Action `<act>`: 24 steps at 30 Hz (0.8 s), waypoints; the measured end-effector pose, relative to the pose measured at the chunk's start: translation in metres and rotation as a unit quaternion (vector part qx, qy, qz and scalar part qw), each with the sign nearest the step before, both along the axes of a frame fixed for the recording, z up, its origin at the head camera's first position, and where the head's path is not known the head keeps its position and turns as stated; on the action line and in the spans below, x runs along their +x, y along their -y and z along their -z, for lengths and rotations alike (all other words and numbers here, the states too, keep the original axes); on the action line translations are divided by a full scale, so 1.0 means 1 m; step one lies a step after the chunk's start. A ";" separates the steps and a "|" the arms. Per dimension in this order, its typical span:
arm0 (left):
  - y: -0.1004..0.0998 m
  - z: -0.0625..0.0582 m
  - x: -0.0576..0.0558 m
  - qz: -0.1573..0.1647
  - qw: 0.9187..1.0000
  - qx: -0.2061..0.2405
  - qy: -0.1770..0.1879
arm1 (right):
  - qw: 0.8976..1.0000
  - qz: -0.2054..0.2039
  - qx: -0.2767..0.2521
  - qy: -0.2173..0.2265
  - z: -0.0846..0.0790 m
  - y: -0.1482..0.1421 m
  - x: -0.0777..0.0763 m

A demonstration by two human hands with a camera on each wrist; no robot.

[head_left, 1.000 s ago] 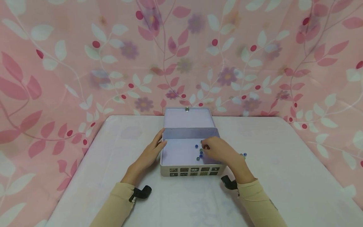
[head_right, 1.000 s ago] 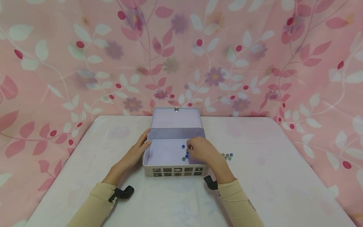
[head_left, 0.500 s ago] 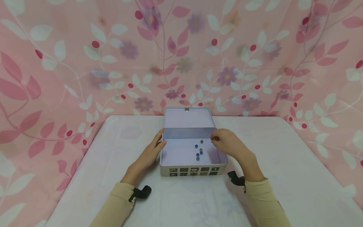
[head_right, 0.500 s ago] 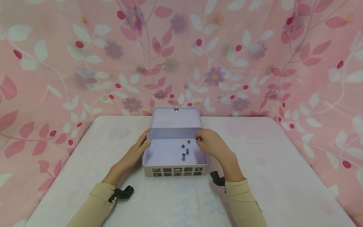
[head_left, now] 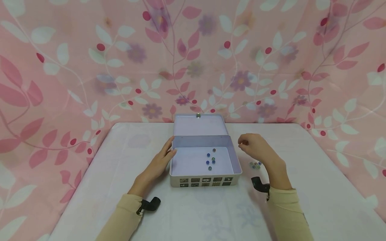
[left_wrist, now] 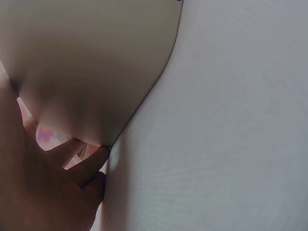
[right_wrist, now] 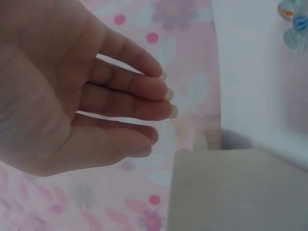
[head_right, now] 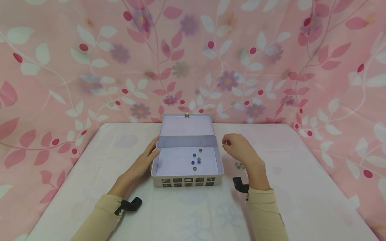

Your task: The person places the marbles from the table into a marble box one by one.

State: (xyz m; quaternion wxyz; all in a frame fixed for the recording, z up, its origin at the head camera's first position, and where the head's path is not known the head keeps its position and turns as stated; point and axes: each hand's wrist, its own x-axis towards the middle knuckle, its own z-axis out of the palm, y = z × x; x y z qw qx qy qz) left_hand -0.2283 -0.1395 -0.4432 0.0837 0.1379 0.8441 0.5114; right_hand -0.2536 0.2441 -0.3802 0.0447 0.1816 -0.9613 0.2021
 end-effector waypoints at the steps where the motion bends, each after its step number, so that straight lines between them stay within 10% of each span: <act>1: -0.001 -0.004 0.002 0.000 1.000 -0.002 -0.001 | 1.000 0.002 0.002 0.005 0.001 -0.003 -0.001; 24: -0.002 -0.008 0.006 0.001 1.000 -0.002 -0.004 | 0.969 0.074 0.093 0.216 0.009 -0.042 0.004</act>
